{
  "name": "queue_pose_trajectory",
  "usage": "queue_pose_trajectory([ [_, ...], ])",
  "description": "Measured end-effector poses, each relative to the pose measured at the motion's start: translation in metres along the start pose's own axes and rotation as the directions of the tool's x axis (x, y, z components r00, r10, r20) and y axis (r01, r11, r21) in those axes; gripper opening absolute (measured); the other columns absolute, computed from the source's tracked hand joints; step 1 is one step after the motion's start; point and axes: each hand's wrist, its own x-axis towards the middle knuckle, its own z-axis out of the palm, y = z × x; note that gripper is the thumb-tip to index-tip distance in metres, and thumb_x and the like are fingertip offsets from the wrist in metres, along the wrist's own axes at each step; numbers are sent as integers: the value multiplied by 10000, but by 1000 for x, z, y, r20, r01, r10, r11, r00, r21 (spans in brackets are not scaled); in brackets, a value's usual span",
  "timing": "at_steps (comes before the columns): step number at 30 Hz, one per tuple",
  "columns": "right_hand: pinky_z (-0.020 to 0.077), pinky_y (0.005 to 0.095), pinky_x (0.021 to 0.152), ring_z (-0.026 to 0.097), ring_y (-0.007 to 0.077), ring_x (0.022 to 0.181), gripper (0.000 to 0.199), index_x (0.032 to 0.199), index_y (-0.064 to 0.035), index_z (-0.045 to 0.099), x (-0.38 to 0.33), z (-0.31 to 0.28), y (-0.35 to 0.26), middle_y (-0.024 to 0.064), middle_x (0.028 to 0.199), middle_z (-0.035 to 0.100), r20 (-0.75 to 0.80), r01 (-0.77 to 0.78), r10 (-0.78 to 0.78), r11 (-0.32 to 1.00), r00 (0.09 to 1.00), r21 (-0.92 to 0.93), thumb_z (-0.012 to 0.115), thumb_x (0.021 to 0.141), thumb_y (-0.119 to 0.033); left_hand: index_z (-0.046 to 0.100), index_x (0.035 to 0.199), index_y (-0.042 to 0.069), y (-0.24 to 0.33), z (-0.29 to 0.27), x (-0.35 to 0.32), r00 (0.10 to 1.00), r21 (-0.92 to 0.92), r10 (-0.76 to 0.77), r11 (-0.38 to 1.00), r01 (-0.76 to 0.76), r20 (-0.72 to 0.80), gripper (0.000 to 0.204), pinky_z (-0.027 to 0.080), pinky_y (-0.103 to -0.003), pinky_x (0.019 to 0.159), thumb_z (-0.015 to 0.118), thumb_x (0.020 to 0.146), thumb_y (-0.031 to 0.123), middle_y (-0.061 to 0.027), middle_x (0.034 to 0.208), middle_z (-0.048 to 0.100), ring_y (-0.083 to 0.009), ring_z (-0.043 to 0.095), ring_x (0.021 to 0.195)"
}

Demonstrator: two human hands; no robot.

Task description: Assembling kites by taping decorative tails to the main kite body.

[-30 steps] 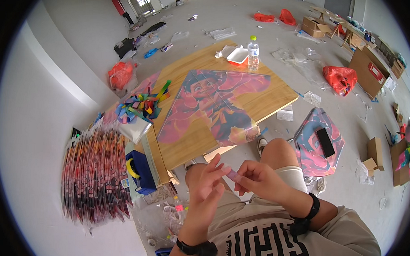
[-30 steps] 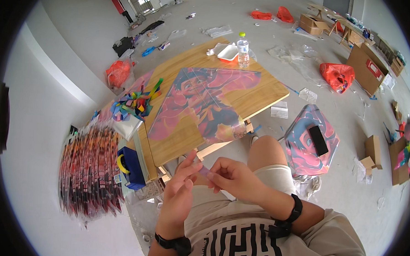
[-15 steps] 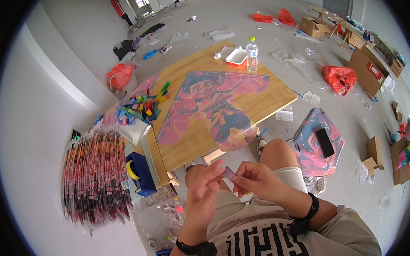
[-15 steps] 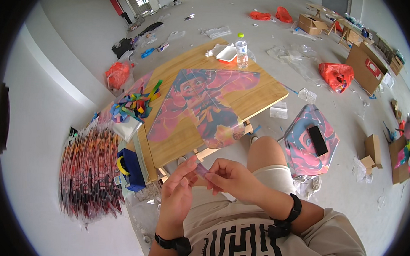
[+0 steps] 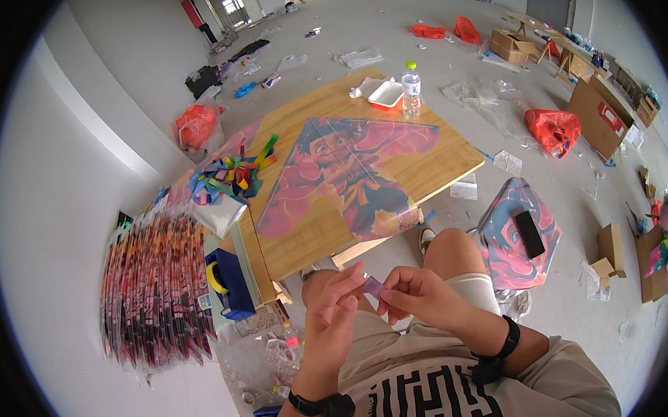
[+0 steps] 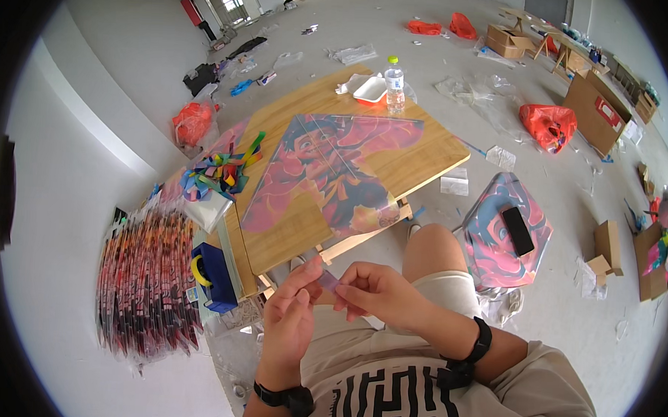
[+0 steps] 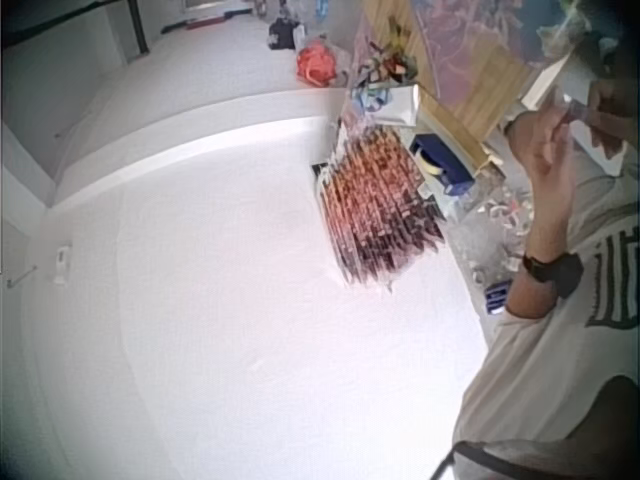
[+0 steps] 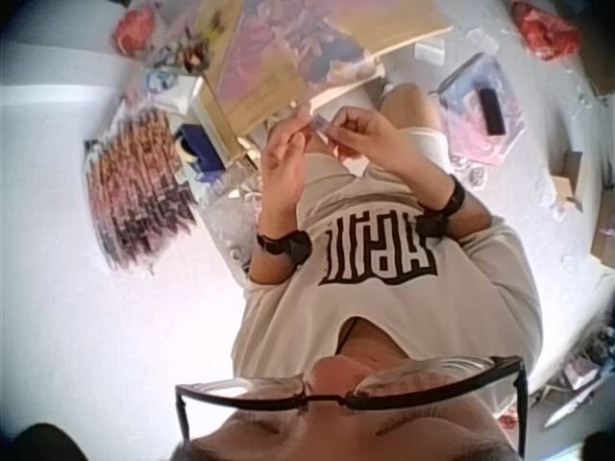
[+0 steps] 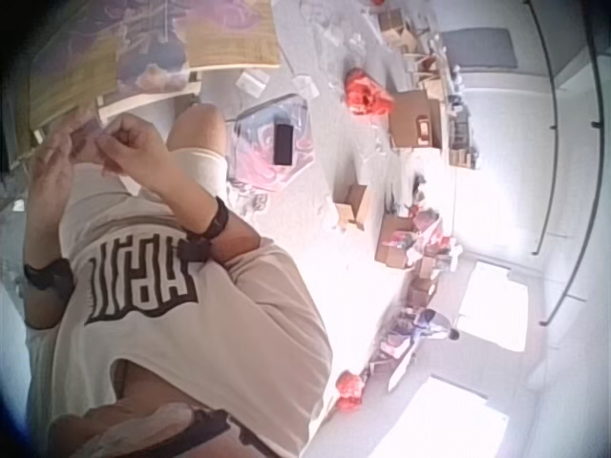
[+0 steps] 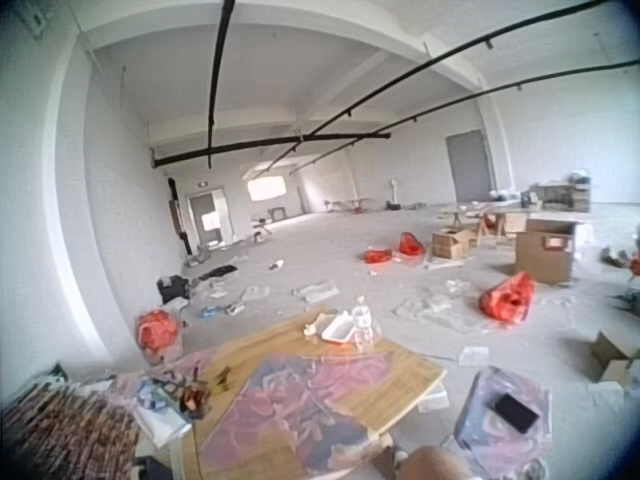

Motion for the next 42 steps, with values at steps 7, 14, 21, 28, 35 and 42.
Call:
queue_pose_trajectory([
  [7, 490, 228, 748, 632, 84, 830, 186, 1096, -30, 598, 2, -4, 5, 24, 913, 674, -39, 94, -96, 993, 995, -67, 653, 997, -177, 619, 1295, -10, 0, -2, 0, 999, 159, 45, 986, -44, -3, 309, 377, -411, 1138, 570, 1002, 73, -181, 1470, 499, -265, 514, 1330],
  [14, 499, 240, 783, 629, 83, 860, 136, 998, -16, 628, 6, -3, 14, 21, 919, 681, -35, 198, -213, 946, 976, -256, 685, 965, -135, 638, 1233, -22, 3, 2, -1, 993, 283, 115, 954, -102, -30, 286, 475, -336, 1028, 631, 947, -16, -168, 1391, 548, -215, 593, 1220],
  [21, 516, 247, 791, 654, 98, 878, 142, 972, -7, 621, 5, 1, 18, 39, 926, 697, 45, 185, -180, 958, 983, -218, 673, 975, -139, 560, 1289, -31, -21, -5, -6, 988, 278, 88, 959, -50, -123, 438, 552, -289, 883, 688, 877, -105, -129, 1147, 643, -176, 683, 981],
  [28, 515, 270, 807, 656, 109, 889, 148, 1033, 0, 639, 3, 0, 15, 52, 946, 701, 26, 153, -152, 947, 988, -283, 675, 971, -130, 395, 1434, -26, -8, 7, -2, 976, 187, 43, 982, -2, -211, 673, 578, -287, 832, 733, 854, -68, -77, 1042, 618, -151, 678, 940],
  [35, 523, 298, 818, 670, 137, 892, 133, 1063, -12, 673, 7, 2, -25, 69, 1024, 683, 54, 396, -444, 731, 894, -556, 686, 941, -61, 470, 1380, -30, 1, 6, -3, 987, 517, 133, 854, -66, -94, 626, 528, -343, 913, 754, 822, -36, -83, 987, 678, -145, 667, 942],
  [42, 524, 286, 711, 666, 135, 777, 141, 968, -35, 668, 20, 7, -23, 41, 913, 672, 56, 369, -424, 707, 904, -603, 762, 878, -90, 414, 1431, -16, -1, 5, 1, 997, 519, 68, 854, -43, -30, 686, 438, -317, 1016, 742, 829, -46, -53, 950, 705, -134, 661, 996],
])
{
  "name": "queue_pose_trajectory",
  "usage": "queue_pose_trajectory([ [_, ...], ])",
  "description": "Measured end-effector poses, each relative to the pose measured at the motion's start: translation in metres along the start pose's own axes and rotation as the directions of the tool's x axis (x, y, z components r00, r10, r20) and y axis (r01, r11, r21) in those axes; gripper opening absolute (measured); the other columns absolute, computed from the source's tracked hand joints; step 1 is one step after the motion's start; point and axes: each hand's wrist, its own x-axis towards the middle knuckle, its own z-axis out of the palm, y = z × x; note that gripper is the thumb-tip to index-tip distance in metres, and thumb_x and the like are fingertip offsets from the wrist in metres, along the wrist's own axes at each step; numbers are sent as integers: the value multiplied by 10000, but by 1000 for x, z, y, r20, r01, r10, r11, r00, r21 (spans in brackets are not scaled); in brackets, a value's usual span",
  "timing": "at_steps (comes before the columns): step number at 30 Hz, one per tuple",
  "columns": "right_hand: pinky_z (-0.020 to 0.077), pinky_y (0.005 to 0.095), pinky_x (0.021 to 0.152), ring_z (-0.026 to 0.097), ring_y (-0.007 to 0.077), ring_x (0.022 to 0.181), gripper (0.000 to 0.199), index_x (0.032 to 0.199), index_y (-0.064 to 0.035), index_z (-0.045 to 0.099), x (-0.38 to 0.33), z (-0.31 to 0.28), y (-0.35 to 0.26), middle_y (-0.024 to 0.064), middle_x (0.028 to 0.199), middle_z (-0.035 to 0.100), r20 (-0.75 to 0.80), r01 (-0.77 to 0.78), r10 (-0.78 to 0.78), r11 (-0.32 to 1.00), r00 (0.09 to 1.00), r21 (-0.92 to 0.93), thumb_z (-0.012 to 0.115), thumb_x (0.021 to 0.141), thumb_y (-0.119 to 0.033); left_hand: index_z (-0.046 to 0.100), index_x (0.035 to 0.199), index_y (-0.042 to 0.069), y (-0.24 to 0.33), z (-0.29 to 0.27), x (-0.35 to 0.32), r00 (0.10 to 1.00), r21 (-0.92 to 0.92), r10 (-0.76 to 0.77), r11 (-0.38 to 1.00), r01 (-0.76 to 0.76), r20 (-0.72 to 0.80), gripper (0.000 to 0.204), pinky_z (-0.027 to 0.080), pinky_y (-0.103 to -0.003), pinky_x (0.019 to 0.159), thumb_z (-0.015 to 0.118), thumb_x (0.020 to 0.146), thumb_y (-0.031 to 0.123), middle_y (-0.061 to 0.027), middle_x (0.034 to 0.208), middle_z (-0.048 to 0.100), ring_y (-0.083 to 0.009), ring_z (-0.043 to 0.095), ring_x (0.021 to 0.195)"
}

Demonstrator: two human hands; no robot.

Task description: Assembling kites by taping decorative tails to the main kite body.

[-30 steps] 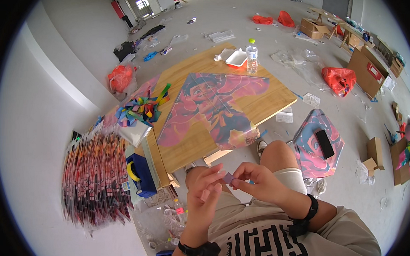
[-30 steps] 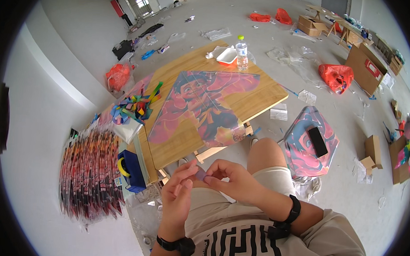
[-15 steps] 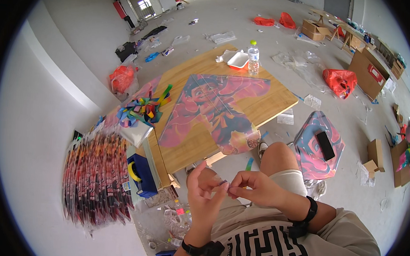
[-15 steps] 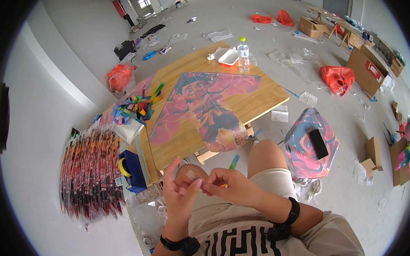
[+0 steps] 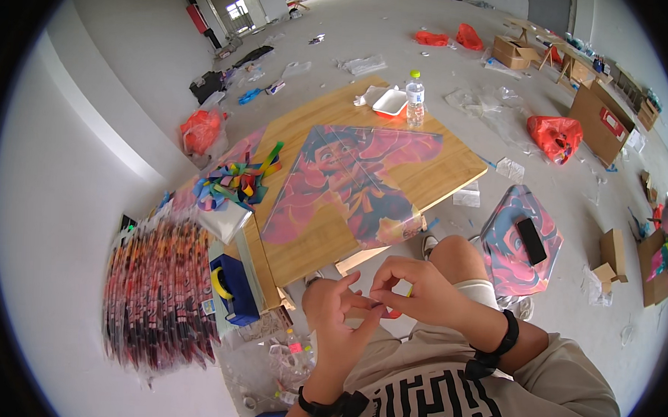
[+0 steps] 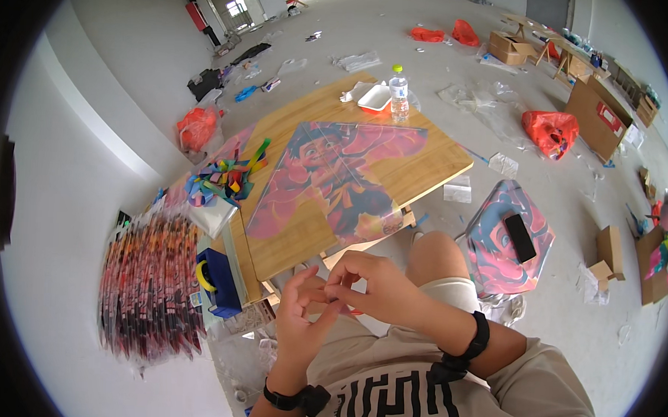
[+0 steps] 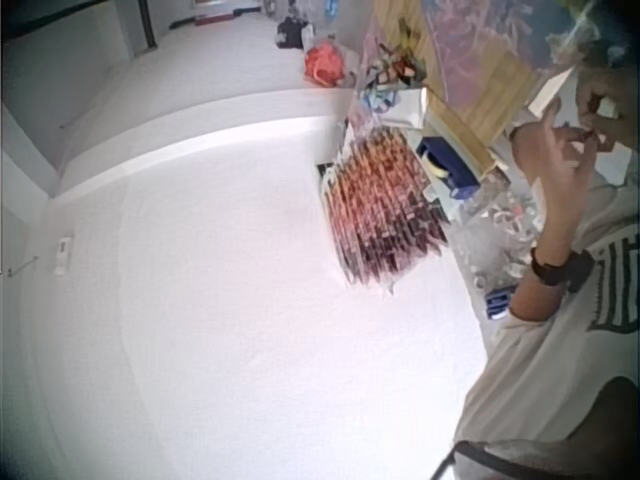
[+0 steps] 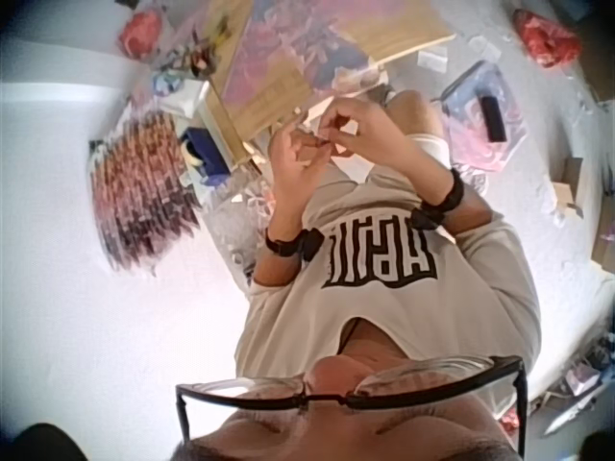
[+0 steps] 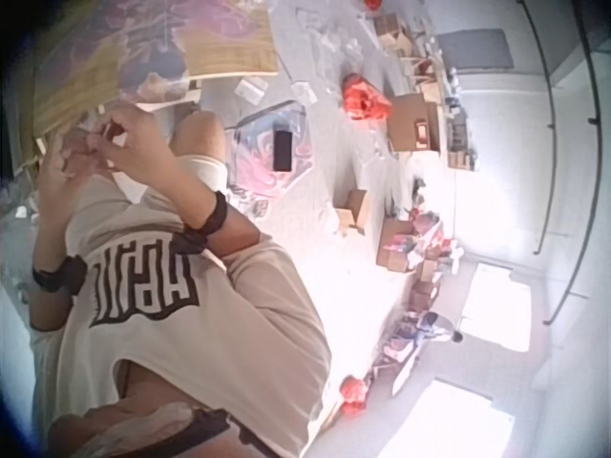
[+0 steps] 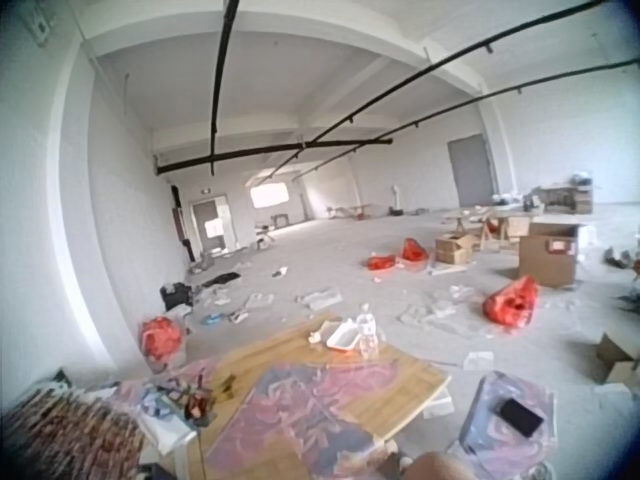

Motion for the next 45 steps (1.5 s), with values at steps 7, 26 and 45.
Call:
queue_pose_trajectory([
  [7, 515, 267, 724, 661, 117, 789, 122, 969, -53, 656, 12, 6, 2, 27, 923, 662, 56, -87, 83, 994, 995, 72, 745, 886, -62, 514, 1330, 19, 5, -10, 9, 996, 175, 93, 980, -91, -7, 483, 498, -319, 867, 715, 891, 29, -92, 893, 732, -159, 693, 879],
  [26, 479, 231, 713, 601, 76, 823, 431, 1295, -30, 555, 194, 58, 92, 14, 927, 629, 126, -260, 240, 948, 963, 181, 712, 893, -22, 587, 976, 22, -213, -62, 15, 923, -604, -380, 751, 268, -62, 70, 447, -221, 802, 605, 1016, 76, 6, 915, 610, -58, 545, 880],
  [45, 479, 258, 710, 580, 92, 775, 421, 1230, -79, 638, 336, 179, 264, -2, 865, 609, 198, -72, 84, 995, 977, -70, 769, 830, -65, 484, 971, 44, -288, -70, 62, 496, -687, -675, 699, 196, -546, 228, 414, -241, 680, 520, 1068, 248, -26, 881, 514, -85, 450, 760],
])
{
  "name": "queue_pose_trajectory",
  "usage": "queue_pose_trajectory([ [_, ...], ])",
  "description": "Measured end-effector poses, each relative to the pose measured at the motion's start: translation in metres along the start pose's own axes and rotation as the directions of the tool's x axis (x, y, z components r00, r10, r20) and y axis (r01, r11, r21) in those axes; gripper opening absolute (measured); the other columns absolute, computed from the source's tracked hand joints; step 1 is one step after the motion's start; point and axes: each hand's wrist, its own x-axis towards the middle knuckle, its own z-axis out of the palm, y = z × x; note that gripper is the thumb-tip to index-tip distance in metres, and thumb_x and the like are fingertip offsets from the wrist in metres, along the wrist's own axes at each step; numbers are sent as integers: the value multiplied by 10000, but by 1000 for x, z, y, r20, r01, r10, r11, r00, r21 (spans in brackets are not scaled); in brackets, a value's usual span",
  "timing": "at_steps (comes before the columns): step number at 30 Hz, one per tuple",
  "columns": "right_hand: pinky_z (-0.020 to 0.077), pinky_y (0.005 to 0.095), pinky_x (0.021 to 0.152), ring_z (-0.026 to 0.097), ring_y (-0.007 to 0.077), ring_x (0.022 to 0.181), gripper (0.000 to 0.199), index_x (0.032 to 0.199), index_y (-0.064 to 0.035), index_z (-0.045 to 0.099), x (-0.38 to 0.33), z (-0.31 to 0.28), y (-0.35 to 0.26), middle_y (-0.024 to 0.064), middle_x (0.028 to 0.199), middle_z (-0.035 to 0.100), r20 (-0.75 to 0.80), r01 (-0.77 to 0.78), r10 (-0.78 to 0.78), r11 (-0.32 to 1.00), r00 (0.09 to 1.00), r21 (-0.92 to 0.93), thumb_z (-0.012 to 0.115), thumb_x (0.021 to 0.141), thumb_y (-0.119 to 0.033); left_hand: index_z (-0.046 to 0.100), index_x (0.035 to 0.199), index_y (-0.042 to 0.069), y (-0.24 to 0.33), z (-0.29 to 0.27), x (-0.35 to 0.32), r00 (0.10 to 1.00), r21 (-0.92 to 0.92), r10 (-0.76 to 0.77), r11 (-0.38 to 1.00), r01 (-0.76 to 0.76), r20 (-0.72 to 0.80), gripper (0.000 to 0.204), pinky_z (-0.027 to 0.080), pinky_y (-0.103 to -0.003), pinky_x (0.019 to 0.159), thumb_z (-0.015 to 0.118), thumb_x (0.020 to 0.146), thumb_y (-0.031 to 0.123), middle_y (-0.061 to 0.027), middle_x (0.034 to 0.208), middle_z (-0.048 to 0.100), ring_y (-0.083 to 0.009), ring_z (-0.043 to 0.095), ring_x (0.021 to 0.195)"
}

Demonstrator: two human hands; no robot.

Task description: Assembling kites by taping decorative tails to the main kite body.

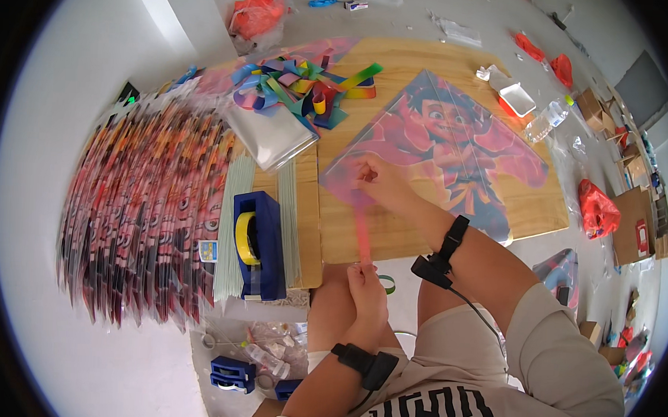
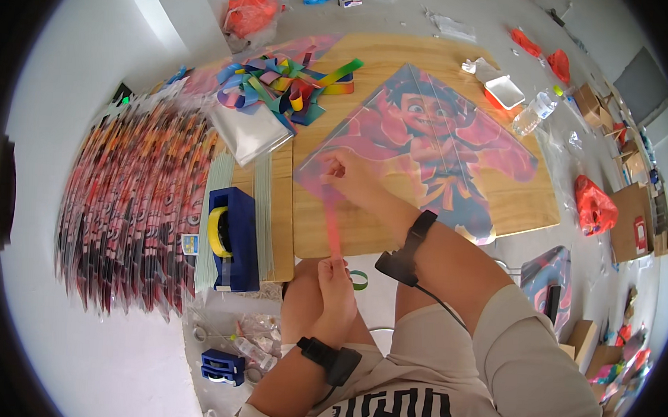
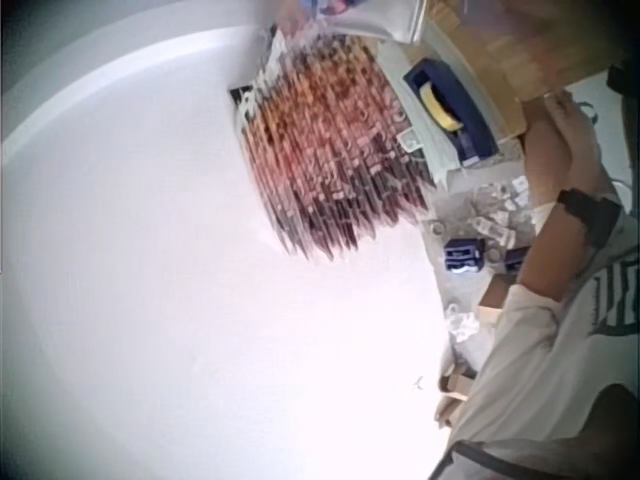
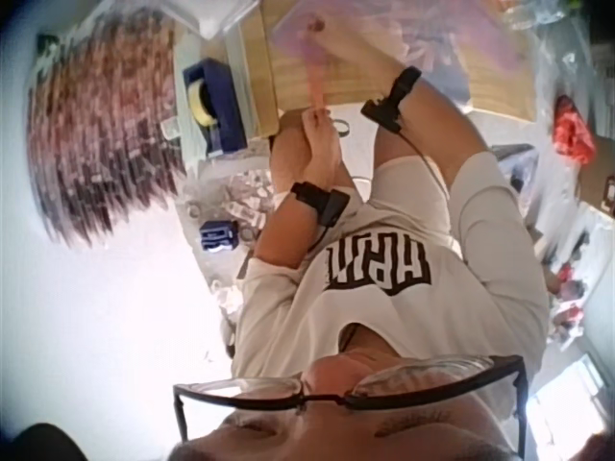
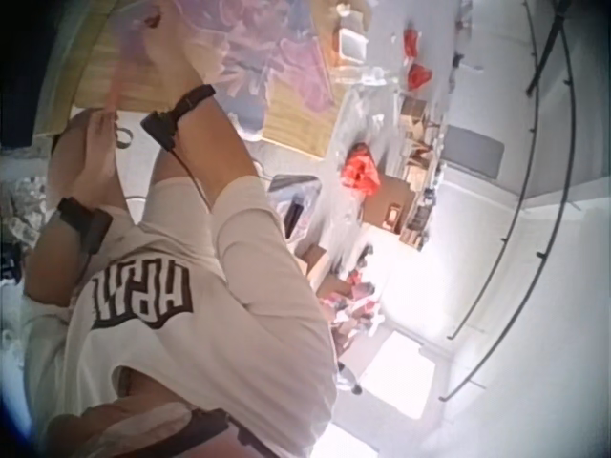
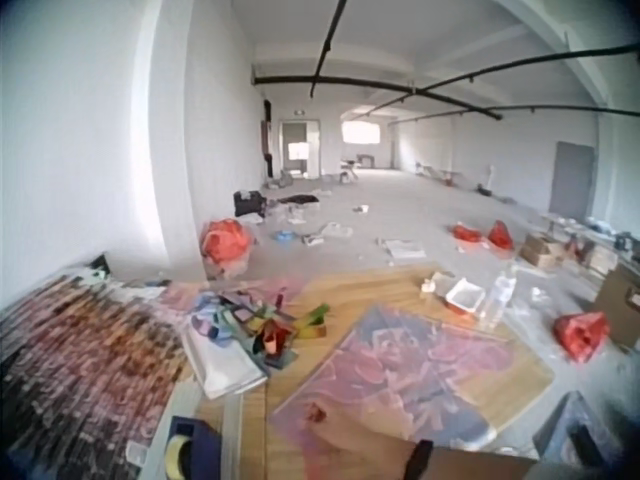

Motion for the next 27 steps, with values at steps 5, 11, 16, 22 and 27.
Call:
queue_pose_trajectory([
  [5, 469, 249, 704, 563, 90, 735, 402, 1219, -80, 644, -6, 2, 9, -8, 826, 612, -12, -100, 107, 957, 994, 274, 759, 835, -53, 479, 972, 43, 9, 4, -3, 999, 2, -46, 999, 46, -1, 230, 413, -242, 661, 523, 1066, 248, -19, 852, 502, -79, 444, 736],
  [11, 440, 226, 655, 524, 60, 724, 404, 1233, -76, 647, -21, -12, 23, -24, 839, 622, -129, -30, 31, 999, 991, 13, 765, 847, -67, 485, 955, 39, 10, 10, -12, 999, 91, -36, 995, 35, 1, 229, 406, -237, 625, 540, 1058, 236, -9, 814, 504, -75, 457, 713],
  [16, 459, 234, 678, 536, 76, 744, 391, 1209, -52, 652, -32, -18, 4, -15, 850, 617, -121, -65, 62, 997, 991, -29, 771, 836, -61, 495, 950, 71, -6, -4, -12, 995, 154, -19, 988, 3, 103, 154, 385, -215, 612, 550, 1044, 180, 19, 799, 496, -53, 449, 703],
  [22, 461, 259, 692, 537, 98, 755, 369, 1161, -72, 678, -43, -26, 2, -11, 829, 617, -199, -34, 43, 998, 979, 49, 784, 808, -96, 527, 947, 41, -2, 3, -16, 993, 118, 77, 989, -87, 86, 195, 395, -225, 634, 585, 1038, 203, 22, 787, 492, -64, 457, 703],
  [27, 461, 262, 688, 534, 97, 752, 349, 1154, -59, 678, -47, -30, 8, -11, 839, 638, -208, -85, 74, 995, 975, -45, 775, 823, -115, 534, 983, 54, -5, 2, -15, 994, 157, 20, 987, -36, 108, 152, 428, -213, 714, 614, 1019, 178, 11, 840, 553, -72, 524, 764],
])
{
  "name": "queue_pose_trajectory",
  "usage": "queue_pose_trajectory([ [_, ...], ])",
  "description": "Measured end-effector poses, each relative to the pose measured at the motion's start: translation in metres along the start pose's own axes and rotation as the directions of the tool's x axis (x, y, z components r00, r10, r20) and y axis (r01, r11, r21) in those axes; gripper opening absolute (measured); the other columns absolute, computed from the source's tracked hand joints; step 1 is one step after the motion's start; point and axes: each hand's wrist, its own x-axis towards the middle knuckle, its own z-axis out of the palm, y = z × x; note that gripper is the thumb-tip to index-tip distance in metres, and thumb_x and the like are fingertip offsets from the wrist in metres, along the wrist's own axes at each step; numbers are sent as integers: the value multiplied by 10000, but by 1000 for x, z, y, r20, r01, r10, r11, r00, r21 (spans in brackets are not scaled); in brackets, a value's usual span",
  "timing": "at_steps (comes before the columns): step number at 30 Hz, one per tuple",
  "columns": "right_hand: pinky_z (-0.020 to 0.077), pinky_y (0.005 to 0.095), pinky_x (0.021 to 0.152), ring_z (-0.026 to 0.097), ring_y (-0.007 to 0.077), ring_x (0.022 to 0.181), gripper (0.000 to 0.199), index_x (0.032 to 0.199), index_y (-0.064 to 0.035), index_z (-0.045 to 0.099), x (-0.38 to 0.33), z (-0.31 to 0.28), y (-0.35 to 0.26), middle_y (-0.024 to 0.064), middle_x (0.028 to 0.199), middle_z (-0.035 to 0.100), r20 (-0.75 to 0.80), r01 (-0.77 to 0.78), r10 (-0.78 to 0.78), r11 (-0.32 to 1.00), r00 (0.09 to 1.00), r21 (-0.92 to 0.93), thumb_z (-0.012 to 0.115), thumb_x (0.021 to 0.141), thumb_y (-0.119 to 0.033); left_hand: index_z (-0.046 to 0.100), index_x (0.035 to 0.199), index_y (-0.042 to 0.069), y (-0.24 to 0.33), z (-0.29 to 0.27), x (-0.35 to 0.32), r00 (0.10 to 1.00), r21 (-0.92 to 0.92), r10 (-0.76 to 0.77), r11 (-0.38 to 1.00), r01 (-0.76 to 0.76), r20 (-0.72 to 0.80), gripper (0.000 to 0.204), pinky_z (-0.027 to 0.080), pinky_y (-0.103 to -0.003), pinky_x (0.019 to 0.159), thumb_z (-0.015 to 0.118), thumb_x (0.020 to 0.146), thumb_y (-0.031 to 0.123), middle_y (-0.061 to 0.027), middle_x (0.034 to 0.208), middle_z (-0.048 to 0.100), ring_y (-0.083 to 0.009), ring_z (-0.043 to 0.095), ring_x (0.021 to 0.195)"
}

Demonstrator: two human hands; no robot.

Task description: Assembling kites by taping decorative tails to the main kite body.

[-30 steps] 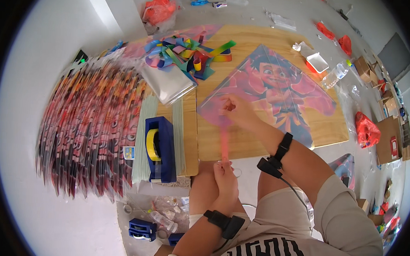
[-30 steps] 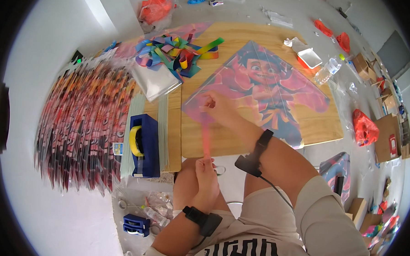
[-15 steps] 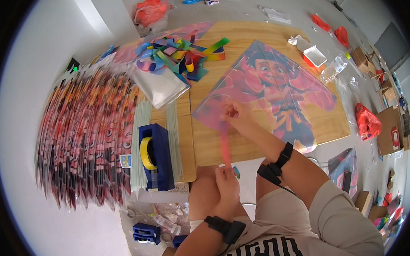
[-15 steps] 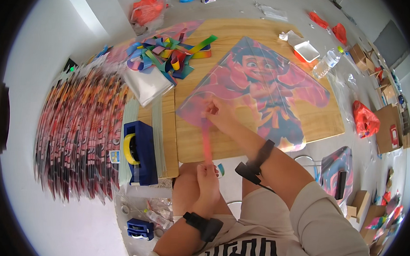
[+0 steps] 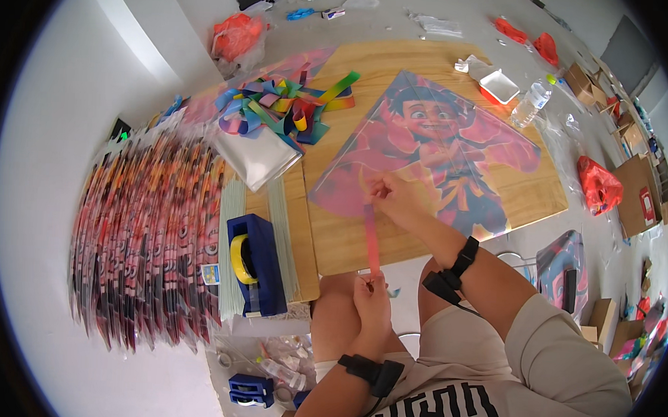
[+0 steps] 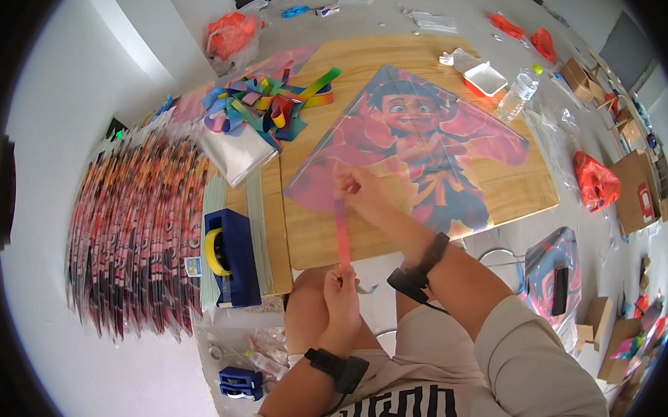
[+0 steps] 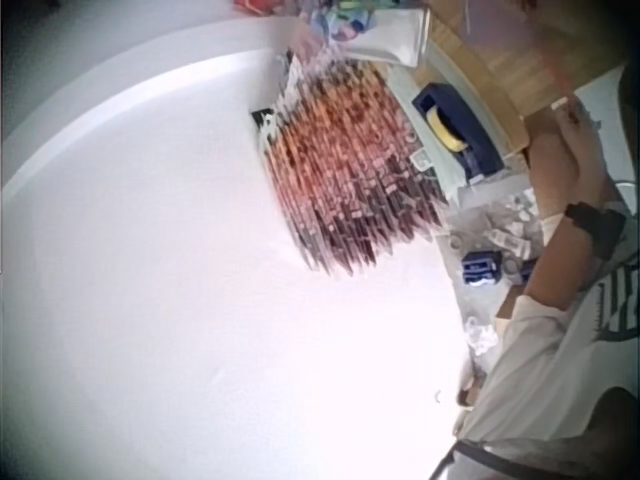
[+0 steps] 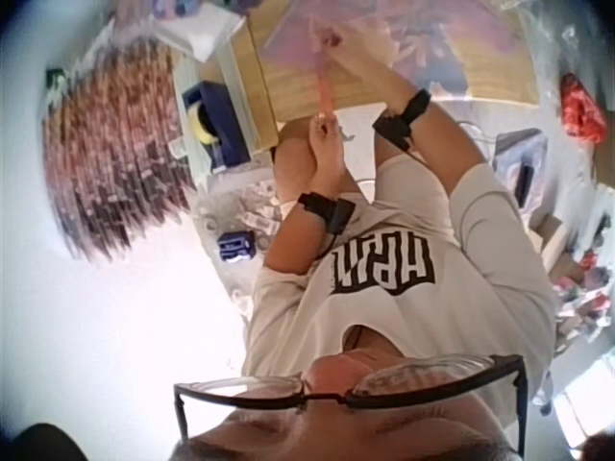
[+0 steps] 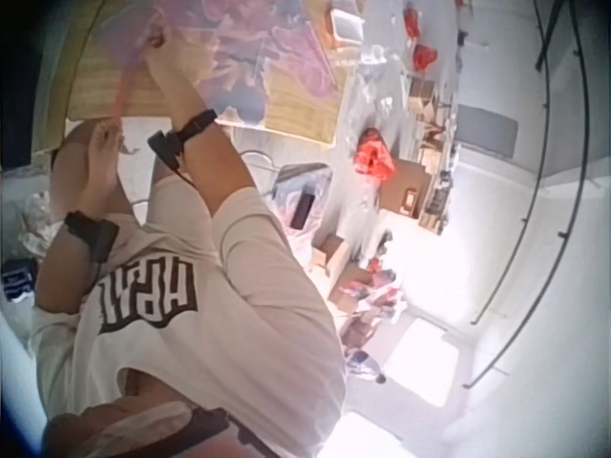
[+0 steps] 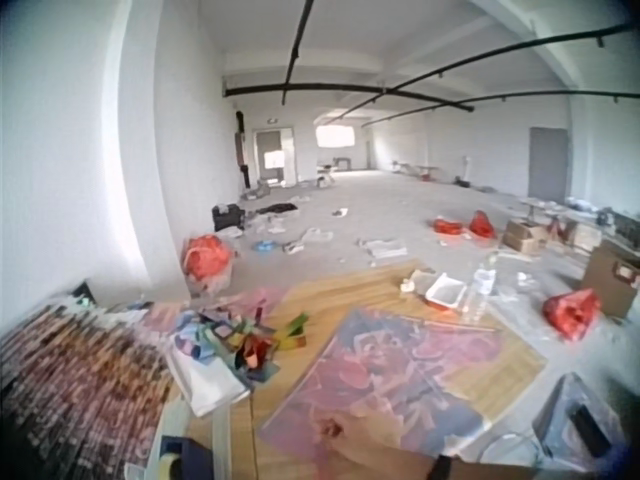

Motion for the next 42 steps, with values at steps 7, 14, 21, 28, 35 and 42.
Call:
queue_pose_trajectory([
  [7, 465, 266, 683, 549, 97, 757, 337, 1141, -43, 679, -8, 4, -1, -4, 856, 679, 54, -35, 34, 999, 998, 13, 772, 832, -142, 548, 948, 30, -8, 0, 9, 995, -38, 101, 994, -100, 14, 188, 428, -225, 655, 632, 1008, 188, -16, 816, 585, -71, 508, 716],
  [14, 469, 272, 684, 556, 100, 744, 327, 1126, -45, 686, -4, 3, 6, -2, 848, 684, 46, -4, 3, 1000, 999, 22, 776, 829, -150, 530, 977, 45, -5, -1, 6, 999, -31, 30, 999, -30, 9, 196, 449, -231, 669, 588, 1040, 222, -22, 824, 585, -84, 520, 707],
  [21, 515, 285, 710, 641, 119, 767, 315, 1082, -58, 698, -8, 7, 10, 28, 853, 712, 26, -33, 34, 998, 999, -46, 799, 810, -181, 528, 993, 39, -10, 0, 9, 1000, 9, 15, 1000, -15, -24, 233, 502, -247, 727, 541, 1062, 261, -68, 922, 633, -119, 610, 773],
  [28, 541, 301, 738, 693, 147, 778, 273, 987, -79, 713, -7, 16, 13, 35, 835, 732, -67, -77, 70, 991, 995, -105, 822, 772, -207, 506, 948, 19, -10, 2, 12, 997, 7, 30, 1000, -30, -64, 293, 518, -257, 725, 521, 1070, 285, -83, 911, 636, -126, 621, 764],
  [35, 532, 313, 703, 702, 164, 735, 214, 887, -94, 709, -6, 20, 8, 21, 767, 728, -110, -96, 81, 986, 991, -136, 822, 746, -208, 500, 936, 20, -11, 1, 14, 997, 6, 41, 999, -41, -62, 307, 519, -252, 714, 522, 1069, 296, -81, 906, 633, -122, 617, 754],
  [42, 443, 375, 810, 666, 178, 783, 209, 862, -146, 692, -4, 23, 12, -29, 758, 710, -104, -95, 74, 972, 992, -213, 825, 741, -252, 505, 955, 24, -10, 2, 15, 998, 5, 22, 1000, -22, -65, 300, 518, -254, 729, 523, 1068, 301, -80, 912, 636, -123, 616, 753],
])
